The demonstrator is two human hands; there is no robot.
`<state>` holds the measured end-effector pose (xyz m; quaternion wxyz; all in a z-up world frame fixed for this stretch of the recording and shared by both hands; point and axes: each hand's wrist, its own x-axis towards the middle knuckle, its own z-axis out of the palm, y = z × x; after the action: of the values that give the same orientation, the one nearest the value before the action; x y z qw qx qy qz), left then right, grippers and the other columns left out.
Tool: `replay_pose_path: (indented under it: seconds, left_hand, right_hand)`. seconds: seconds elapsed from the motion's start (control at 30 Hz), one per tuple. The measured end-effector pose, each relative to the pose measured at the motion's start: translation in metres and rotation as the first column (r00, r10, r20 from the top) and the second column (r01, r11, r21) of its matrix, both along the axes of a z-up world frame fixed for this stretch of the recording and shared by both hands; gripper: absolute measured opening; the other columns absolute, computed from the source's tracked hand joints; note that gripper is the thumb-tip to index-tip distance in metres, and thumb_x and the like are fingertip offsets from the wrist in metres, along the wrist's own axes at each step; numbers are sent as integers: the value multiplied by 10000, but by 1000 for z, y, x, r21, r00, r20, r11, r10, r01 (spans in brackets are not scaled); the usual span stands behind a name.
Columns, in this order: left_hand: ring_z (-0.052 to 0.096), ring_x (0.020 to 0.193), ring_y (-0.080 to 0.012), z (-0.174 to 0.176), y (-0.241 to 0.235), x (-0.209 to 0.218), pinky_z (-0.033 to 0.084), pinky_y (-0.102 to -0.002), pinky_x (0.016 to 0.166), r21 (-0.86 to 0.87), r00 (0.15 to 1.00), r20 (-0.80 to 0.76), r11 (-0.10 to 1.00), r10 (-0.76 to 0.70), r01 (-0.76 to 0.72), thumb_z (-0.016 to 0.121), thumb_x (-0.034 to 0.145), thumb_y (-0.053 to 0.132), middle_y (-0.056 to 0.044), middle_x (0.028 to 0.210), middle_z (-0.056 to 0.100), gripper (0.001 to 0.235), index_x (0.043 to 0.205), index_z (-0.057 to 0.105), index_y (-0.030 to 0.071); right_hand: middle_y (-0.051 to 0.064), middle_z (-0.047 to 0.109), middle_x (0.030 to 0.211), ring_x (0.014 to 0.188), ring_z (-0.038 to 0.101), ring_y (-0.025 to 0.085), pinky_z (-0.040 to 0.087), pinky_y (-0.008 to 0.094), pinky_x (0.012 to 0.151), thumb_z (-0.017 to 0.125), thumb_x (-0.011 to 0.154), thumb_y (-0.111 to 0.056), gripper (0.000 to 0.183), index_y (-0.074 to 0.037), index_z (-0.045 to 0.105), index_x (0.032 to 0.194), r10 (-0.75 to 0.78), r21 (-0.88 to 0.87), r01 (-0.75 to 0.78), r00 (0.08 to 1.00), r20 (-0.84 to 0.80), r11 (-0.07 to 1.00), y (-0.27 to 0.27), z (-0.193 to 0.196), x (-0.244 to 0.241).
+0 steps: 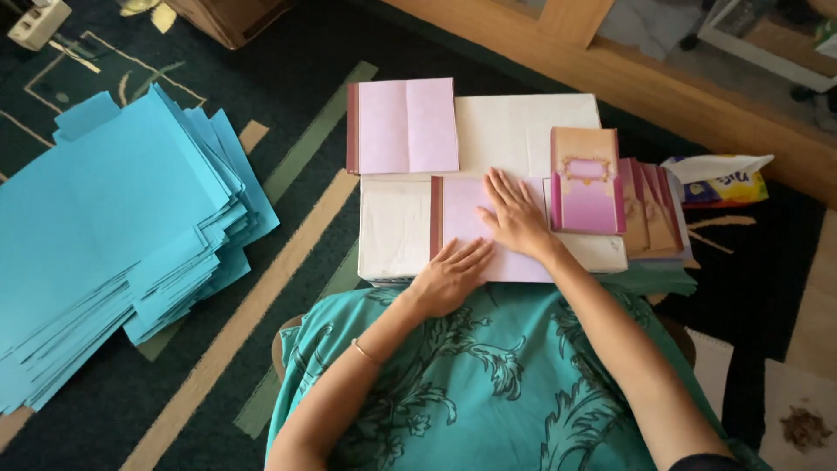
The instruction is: A person is manually folding and creasing sheets of paper, then stacking them on a white box.
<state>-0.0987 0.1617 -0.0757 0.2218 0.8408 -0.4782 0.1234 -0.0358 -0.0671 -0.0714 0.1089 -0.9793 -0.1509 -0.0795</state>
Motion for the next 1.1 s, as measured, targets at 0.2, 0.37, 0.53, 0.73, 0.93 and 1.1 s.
replay_pose_path:
  seconds: [0.2, 0.37, 0.53, 0.73, 0.93, 1.1]
  left_hand:
    - [410, 1483, -317, -16, 0, 30, 323, -550, 1171, 49, 989, 39, 988, 143, -145, 572, 994, 360, -169, 1595, 437, 630, 1534, 445, 62]
    - [285, 1544, -317, -17, -23, 60, 186, -594, 1219, 57, 932, -69, 934, 356, -352, 525, 1029, 418, -181, 1632, 366, 665, 1552, 402, 27]
    - [231, 1564, -299, -10, -32, 62, 74, -605, 1244, 81, 884, -135, 895, 447, -440, 435, 1055, 419, -168, 1664, 309, 658, 1579, 345, 32]
    - [189, 1574, -304, 4, -32, 58, 78, -597, 1253, 115, 838, -165, 854, 520, -507, 458, 1032, 423, -182, 1677, 261, 698, 1585, 318, 20]
    - [211, 1568, -309, -3, -31, 60, 105, -584, 1249, 58, 853, -126, 862, 506, -503, 436, 1048, 431, -172, 1668, 291, 664, 1569, 361, 27]
    - [248, 1557, -296, -16, -25, 61, 153, -581, 1242, 14, 874, -103, 880, 474, -475, 468, 1032, 324, -119, 1663, 328, 593, 1561, 403, 66]
  right_hand:
    - [117, 243, 1706, 1575, 210, 289, 182, 611, 1231, 427, 1064, -481, 690, -111, 302, 1633, 51, 11, -50, 991, -124, 999, -3, 15, -7]
    - [106, 241, 1707, 1580, 198, 282, 151, 614, 1237, 425, 1061, -480, 684, -133, 296, 1636, 67, 12, -66, 985, -157, 998, -1, 25, -11]
    - [139, 284, 1691, 1568, 239, 307, 197, 625, 1219, 464, 1044, -413, 666, -99, 337, 1618, 107, -33, -111, 988, -111, 993, 6, 34, -36]
    - [162, 273, 1688, 1548, 266, 333, 287, 547, 1203, 530, 1008, -491, 713, -58, 392, 1558, 233, -53, -238, 969, -79, 970, 24, 55, -91]
    - [220, 237, 1683, 1556, 212, 385, 211, 536, 1247, 514, 1006, -380, 726, -17, 311, 1601, 164, -10, -168, 973, -164, 986, 14, 30, -51]
    - [250, 247, 1677, 1560, 226, 385, 228, 521, 1251, 502, 1031, -429, 740, 33, 329, 1583, 39, -40, -45, 989, -145, 998, 14, 26, -17]
